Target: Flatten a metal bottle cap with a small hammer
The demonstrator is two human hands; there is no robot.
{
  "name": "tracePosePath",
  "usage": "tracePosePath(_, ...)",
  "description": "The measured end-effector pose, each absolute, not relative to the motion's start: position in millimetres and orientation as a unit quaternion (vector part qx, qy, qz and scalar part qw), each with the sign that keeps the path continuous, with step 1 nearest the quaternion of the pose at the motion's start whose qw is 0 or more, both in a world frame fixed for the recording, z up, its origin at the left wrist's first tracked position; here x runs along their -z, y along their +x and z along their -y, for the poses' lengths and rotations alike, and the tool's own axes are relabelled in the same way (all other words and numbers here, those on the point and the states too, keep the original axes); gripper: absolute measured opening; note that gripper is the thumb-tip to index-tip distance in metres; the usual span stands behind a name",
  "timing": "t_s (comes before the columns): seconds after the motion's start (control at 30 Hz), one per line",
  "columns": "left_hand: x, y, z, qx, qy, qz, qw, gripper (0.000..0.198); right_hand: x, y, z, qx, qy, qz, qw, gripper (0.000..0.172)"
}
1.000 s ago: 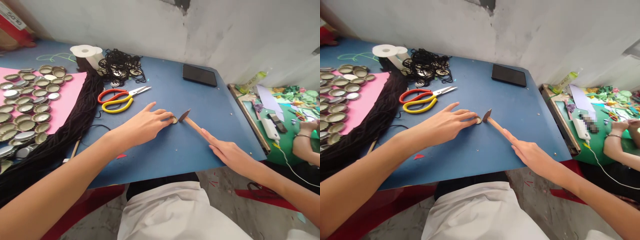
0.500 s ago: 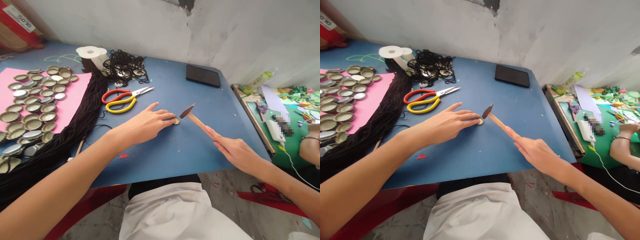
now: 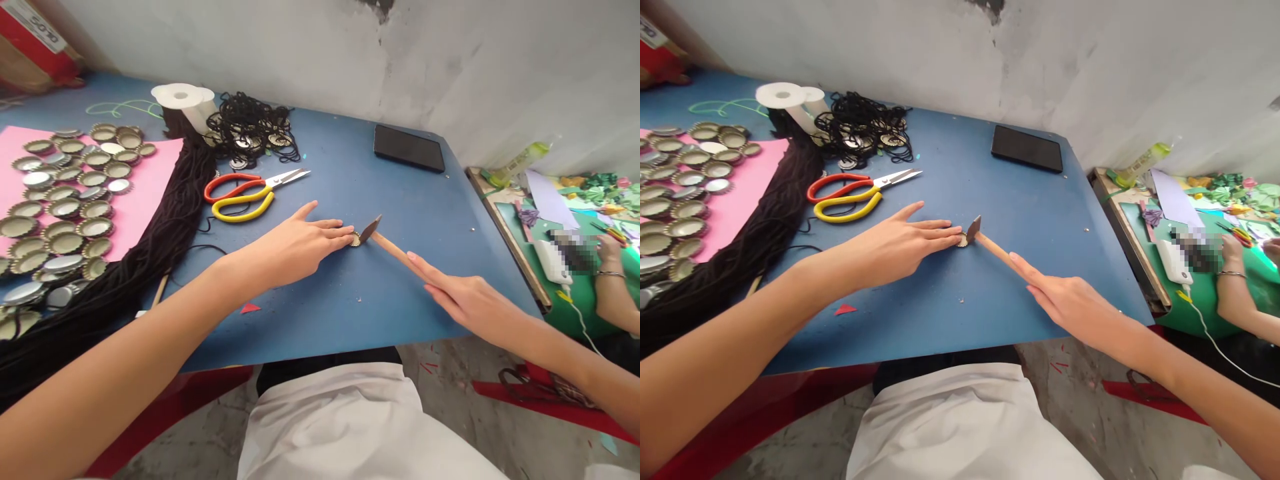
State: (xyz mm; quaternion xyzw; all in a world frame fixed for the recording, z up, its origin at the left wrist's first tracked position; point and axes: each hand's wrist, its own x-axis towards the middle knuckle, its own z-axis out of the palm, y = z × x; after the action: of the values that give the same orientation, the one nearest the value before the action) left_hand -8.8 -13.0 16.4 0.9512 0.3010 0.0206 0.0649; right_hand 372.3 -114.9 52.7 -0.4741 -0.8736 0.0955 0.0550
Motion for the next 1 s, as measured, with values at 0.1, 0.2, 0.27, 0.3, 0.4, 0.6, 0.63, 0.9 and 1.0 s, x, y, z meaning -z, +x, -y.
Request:
tracePosePath(0.1,-17.1,-9.6,13.6,-0.026,0.951,-0.300,0.065,0.087,-54.1,371.7,117.8,-0.070,-0.507,0.853,0.100,0.063)
tracePosePath(0.2,-18.0,-9.4,14.4,-0.027,0.951,-0.302,0.063,0.087,-53.8,368.3,118.4,-0.085,-0.515,0.847,0.098,0.062)
tracePosePath(0.27,-20.3,-7.8,15.5,-0.020,0.950,-0.306,0.059,0.086,-51.3,366.2,116.3,-0.114,-0.498,0.859,0.043,0.064)
tracePosePath(0.3,-21.9,-6.6,16.1,-0.015,0.950,-0.307,0.053,0.085,-49.5,365.9,114.8,-0.125,-0.500,0.856,0.027,0.065)
tracePosePath(0.4,-26.0,-2.7,16.8,-0.003,0.953,-0.302,0.022,0.080,-42.9,368.9,110.3,-0.124,-0.524,0.842,0.034,0.066)
tracePosePath(0.6,-23.0,-2.5,13.0,-0.019,0.960,-0.276,0.030,0.076,-33.9,374.2,110.9,-0.127,-0.536,0.834,0.038,0.065)
tracePosePath(0.63,-22.2,-2.9,13.0,-0.022,0.961,-0.274,0.035,0.077,-33.3,374.0,111.8,-0.126,-0.533,0.835,0.043,0.064)
tracePosePath(0.9,-23.0,-2.6,16.4,-0.029,0.963,-0.269,0.002,0.069,-29.9,368.9,111.3,-0.114,-0.482,0.867,0.064,0.061)
tracePosePath(1.0,-25.2,-2.5,17.4,-0.022,0.964,-0.266,-0.006,0.069,-29.9,368.4,110.8,-0.120,-0.489,0.862,0.057,0.062)
